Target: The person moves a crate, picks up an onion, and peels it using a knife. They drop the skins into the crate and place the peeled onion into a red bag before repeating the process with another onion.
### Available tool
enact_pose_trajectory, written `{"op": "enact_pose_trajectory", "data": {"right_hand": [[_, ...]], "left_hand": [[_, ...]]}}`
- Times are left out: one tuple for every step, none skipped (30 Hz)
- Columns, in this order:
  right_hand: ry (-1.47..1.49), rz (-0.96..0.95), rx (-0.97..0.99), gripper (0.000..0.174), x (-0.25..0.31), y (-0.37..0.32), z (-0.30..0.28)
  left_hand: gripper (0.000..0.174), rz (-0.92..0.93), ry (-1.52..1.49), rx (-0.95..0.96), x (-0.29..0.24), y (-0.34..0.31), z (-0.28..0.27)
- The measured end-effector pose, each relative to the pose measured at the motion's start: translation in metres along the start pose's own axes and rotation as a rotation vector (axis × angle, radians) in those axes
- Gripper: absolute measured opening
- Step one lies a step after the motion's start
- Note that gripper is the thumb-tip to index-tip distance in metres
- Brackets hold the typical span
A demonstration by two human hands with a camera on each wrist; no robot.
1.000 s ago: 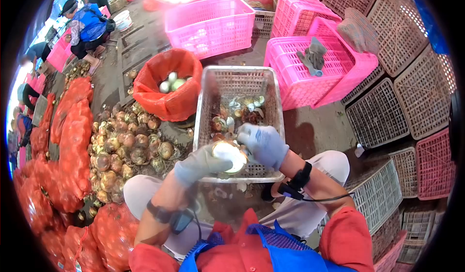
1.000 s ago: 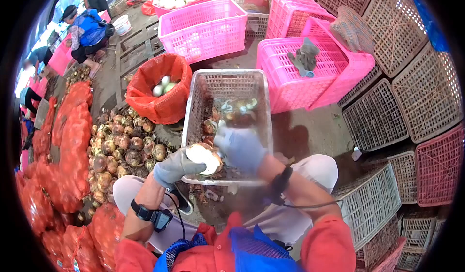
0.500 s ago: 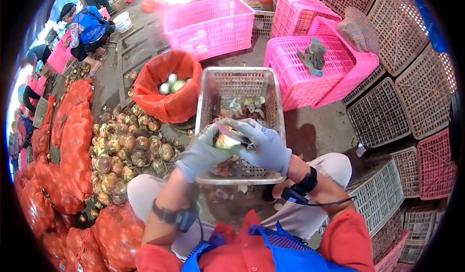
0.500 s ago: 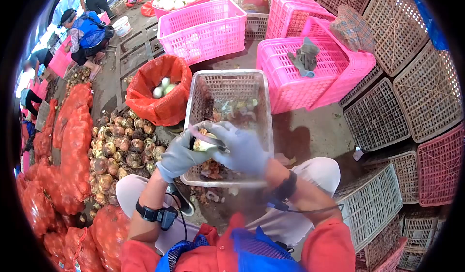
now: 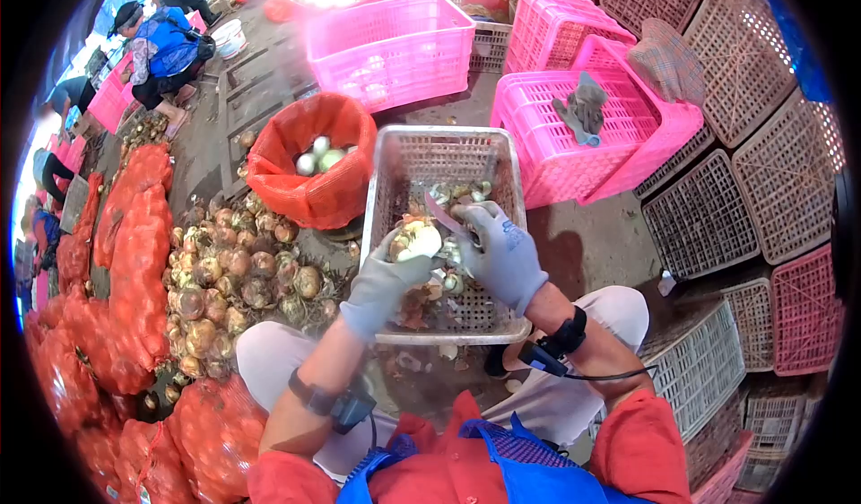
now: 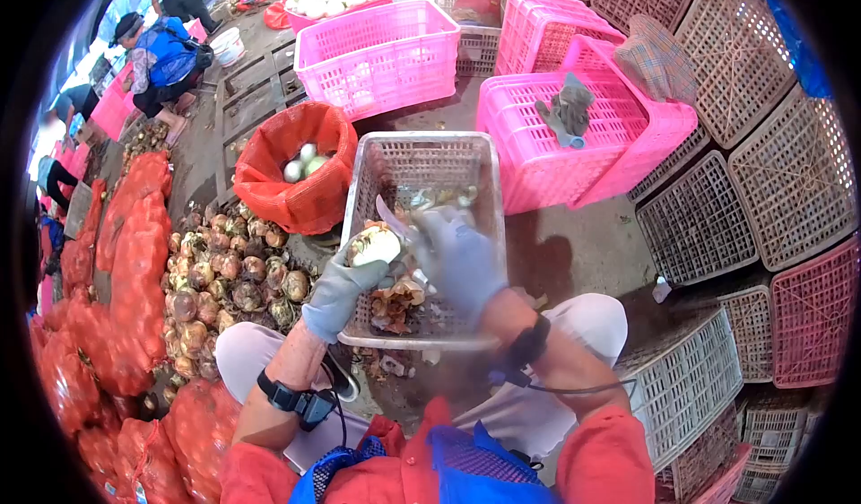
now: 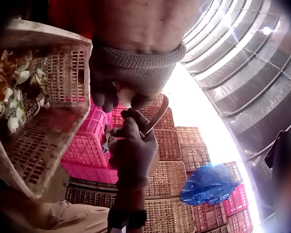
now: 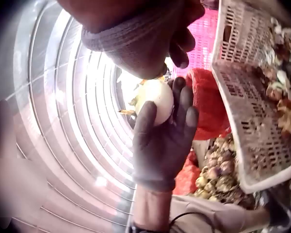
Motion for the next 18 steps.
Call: {"op": "enact_pose_trajectory", "data": {"right_hand": [[-0.165,-0.03,0.006,0.021,0.002,0.002,-0.003],[-0.153,-0.044,0.072,0.016,0.008,-0.001,-0.003],[-0.15,-0.049,0.076,0.016,0.011,-0.005,-0.001],[-0.196,-0.106,0.144,0.017,0.015,-0.01,0.005],[-0.242,-0.159,0.211,0.018,0.019,-0.016,0.011],[-0.295,-0.091,0.286,0.019,0.017,-0.019,0.02],[-0.298,-0.083,0.281,0.019,0.016,-0.019,0.023],[-0.313,-0.07,0.309,0.012,0.014,-0.017,0.025],[-0.327,-0.06,0.341,0.008,0.013,-0.016,0.028],[-0.358,-0.046,0.356,0.008,0.01,-0.015,0.031],[-0.358,-0.046,0.358,0.008,0.006,-0.014,0.033],[-0.374,-0.032,0.318,0.008,0.001,-0.012,0.034],[-0.392,-0.013,0.273,0.008,-0.005,-0.01,0.034],[-0.396,-0.003,0.266,0.008,-0.013,-0.009,0.033],[-0.412,0.059,0.26,0.009,-0.024,-0.008,0.029],[-0.428,0.113,0.26,0.01,-0.034,-0.007,0.026],[-0.429,0.106,0.267,0.01,-0.042,-0.005,0.023],[-0.492,0.202,0.364,0.011,-0.053,-0.006,0.023]], "left_hand": [[0.074,0.004,-0.004,-0.008,0.001,-0.001,-0.003],[0.075,0.028,0.036,-0.01,0.001,-0.002,-0.005],[0.076,0.048,0.078,-0.011,0.001,-0.004,-0.007],[0.076,0.045,0.079,-0.014,0.002,-0.005,-0.008],[0.073,0.16,0.261,0.003,0.0,-0.006,-0.007],[0.07,0.276,0.443,0.027,-0.004,-0.008,-0.003],[0.067,0.396,0.624,0.054,-0.009,-0.009,0.002],[0.064,0.383,0.689,0.005,-0.009,-0.013,0.005],[0.064,0.385,0.688,0.009,-0.014,-0.016,0.012],[0.065,0.363,0.695,-0.034,-0.019,-0.02,0.015],[0.066,0.34,0.703,-0.078,-0.021,-0.022,0.016],[0.066,0.339,0.704,-0.077,-0.017,-0.022,0.014],[0.069,0.229,0.57,-0.085,-0.008,-0.019,0.009],[0.071,0.119,0.437,-0.089,-0.002,-0.017,0.006],[0.071,0.121,0.439,-0.08,-0.004,-0.016,0.006],[0.069,0.034,0.46,-0.085,-0.003,-0.017,0.003],[0.067,-0.055,0.474,-0.097,0.0,-0.019,0.0],[0.067,-0.028,0.393,-0.048,-0.006,-0.025,0.002]]}}
Point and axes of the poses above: each hand's wrist, its own y-axis towards the middle knuckle, its own z-axis out of the palm, x = y × z, the point moved 3 cm from there along y, towards the middle knuckle, and after that the axes turned 2 degrees about -z, right-handed, at the moved point
